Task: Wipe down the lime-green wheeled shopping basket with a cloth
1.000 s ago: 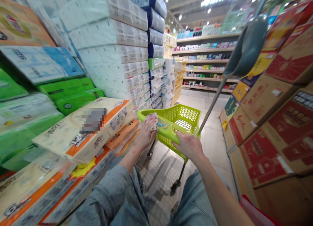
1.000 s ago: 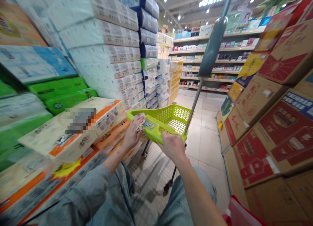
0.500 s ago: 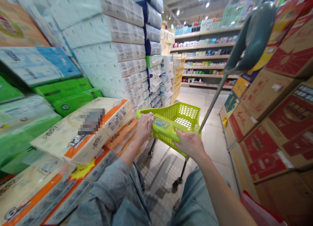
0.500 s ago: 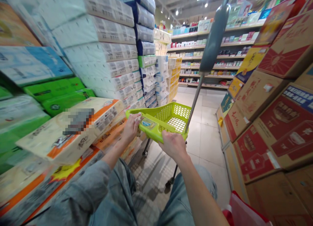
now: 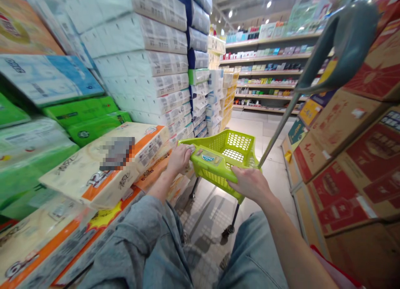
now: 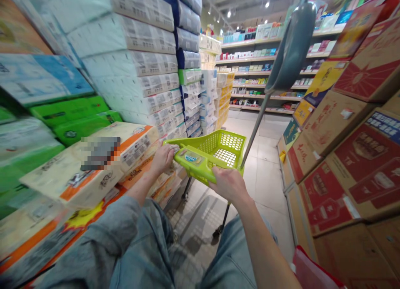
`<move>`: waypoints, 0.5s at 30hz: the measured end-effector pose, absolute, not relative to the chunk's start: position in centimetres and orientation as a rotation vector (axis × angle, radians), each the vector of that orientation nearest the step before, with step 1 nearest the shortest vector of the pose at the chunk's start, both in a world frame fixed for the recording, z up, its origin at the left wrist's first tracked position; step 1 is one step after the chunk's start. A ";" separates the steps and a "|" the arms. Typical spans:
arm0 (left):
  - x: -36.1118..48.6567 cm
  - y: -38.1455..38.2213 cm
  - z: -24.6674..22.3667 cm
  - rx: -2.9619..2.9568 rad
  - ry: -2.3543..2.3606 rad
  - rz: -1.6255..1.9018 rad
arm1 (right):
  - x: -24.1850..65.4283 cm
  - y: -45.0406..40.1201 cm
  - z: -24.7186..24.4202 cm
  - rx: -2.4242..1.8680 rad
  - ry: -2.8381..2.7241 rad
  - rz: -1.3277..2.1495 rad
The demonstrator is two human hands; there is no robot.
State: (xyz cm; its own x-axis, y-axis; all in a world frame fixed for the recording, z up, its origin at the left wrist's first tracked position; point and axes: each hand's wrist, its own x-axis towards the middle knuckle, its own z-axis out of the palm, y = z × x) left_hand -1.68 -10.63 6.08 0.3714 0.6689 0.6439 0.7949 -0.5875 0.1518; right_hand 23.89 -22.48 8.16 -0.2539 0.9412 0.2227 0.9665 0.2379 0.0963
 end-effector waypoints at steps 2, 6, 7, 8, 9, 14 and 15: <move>-1.1 -10.3 7.3 -2.463 -1.446 -0.845 | 24.0 -22.4 8.3 -1.849 -2.381 -0.309; 0.5 -10.3 9.4 -2.550 -1.624 -0.517 | 24.9 -22.5 8.5 -1.876 -2.395 -0.301; 0.7 -10.3 9.8 -2.580 -1.640 -0.448 | 25.3 -22.5 8.6 -1.887 -2.403 -0.291; 1.0 -10.2 10.0 -2.605 -1.643 -0.387 | 25.7 -22.6 8.7 -1.899 -2.411 -0.276; 1.2 -10.2 10.2 -2.622 -1.636 -0.337 | 26.1 -22.6 8.7 -1.910 -2.420 -0.257; 1.8 -10.5 9.6 -2.529 -1.610 -0.358 | 27.4 -22.2 8.9 -1.914 -2.440 -0.170; 1.9 -10.8 9.2 -2.485 -1.602 -0.429 | 27.6 -22.0 8.9 -1.909 -2.442 -0.161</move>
State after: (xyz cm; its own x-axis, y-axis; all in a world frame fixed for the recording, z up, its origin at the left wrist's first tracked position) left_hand 1.86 -10.80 9.18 0.3873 0.8647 0.3198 0.9089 -0.4163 0.0251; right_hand 27.58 -22.05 8.94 -0.2430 0.9655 0.0938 0.9694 0.2384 0.0581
